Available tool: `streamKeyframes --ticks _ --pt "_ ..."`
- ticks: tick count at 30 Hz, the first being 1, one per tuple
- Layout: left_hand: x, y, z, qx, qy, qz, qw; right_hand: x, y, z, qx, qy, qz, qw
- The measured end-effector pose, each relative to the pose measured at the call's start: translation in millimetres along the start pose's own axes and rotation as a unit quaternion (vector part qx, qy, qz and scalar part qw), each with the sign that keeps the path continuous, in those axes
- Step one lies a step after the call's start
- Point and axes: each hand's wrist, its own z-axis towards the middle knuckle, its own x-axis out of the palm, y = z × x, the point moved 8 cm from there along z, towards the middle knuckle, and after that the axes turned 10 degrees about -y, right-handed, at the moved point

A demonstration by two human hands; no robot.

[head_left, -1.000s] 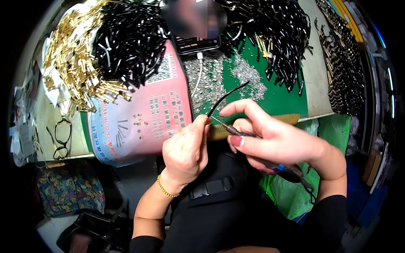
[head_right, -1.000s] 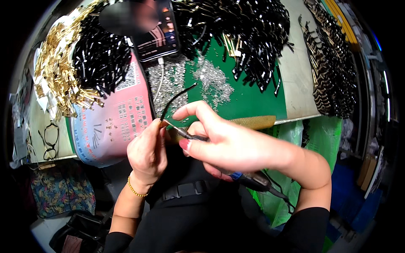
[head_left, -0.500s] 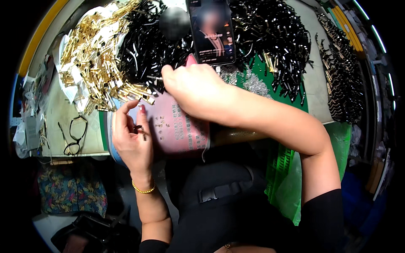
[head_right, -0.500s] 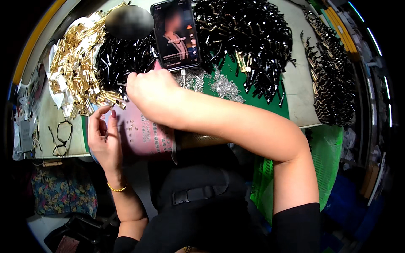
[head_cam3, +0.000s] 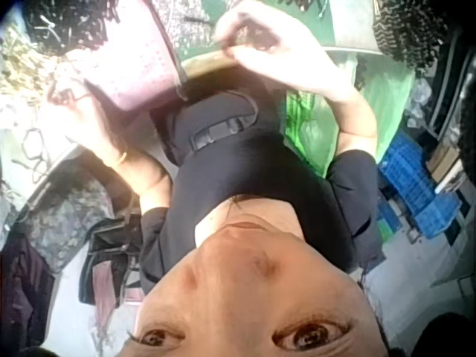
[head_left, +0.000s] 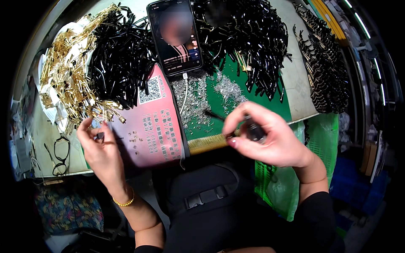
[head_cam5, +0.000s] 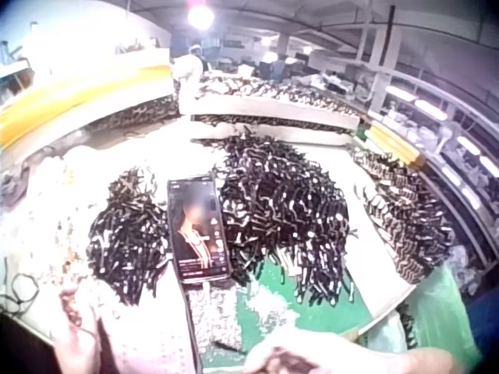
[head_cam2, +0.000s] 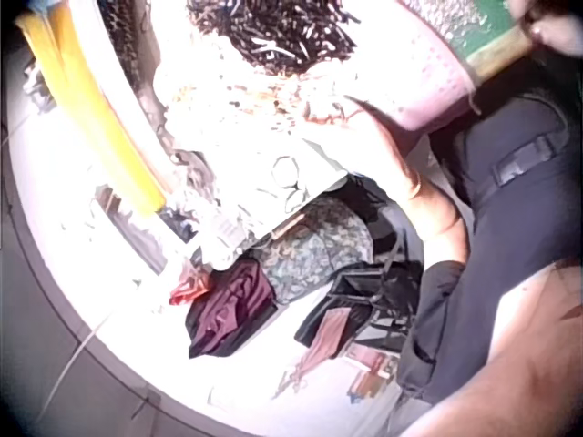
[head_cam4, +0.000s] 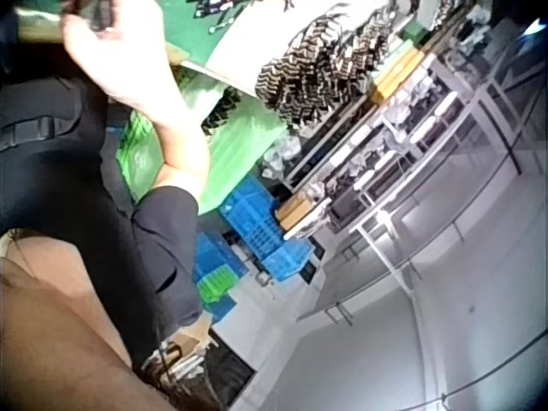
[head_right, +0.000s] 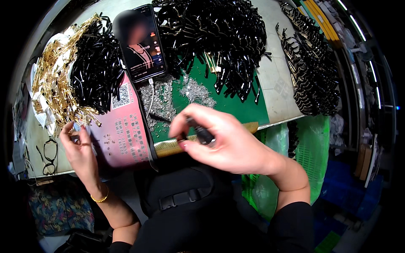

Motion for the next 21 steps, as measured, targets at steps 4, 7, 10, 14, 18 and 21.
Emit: streamKeyframes --ticks 4,7,10,14,18,21 --pt "-11 16 7 0.098 0.024 0.096 0.99 -30 -27 -20 0.125 -0.134 0.204 0.962" --pt "-28 6 8 0.13 -0.002 0.175 0.976 -26 -52 -29 0.213 -0.111 0.229 0.943" --pt "-30 -11 5 0.031 -0.004 0.017 0.999 -15 -55 -32 0.228 -0.106 0.244 0.937" --pt "10 -90 -74 0.069 0.199 -0.216 0.953 -11 -49 -24 0.181 -0.144 0.264 0.936" --pt "36 -119 -128 0.1 0.335 -0.33 0.877 1 -40 -22 0.127 -0.13 0.28 0.943" --pt "38 -117 -134 0.105 0.345 -0.336 0.87 -3 -41 -20 0.129 -0.157 0.239 0.95"
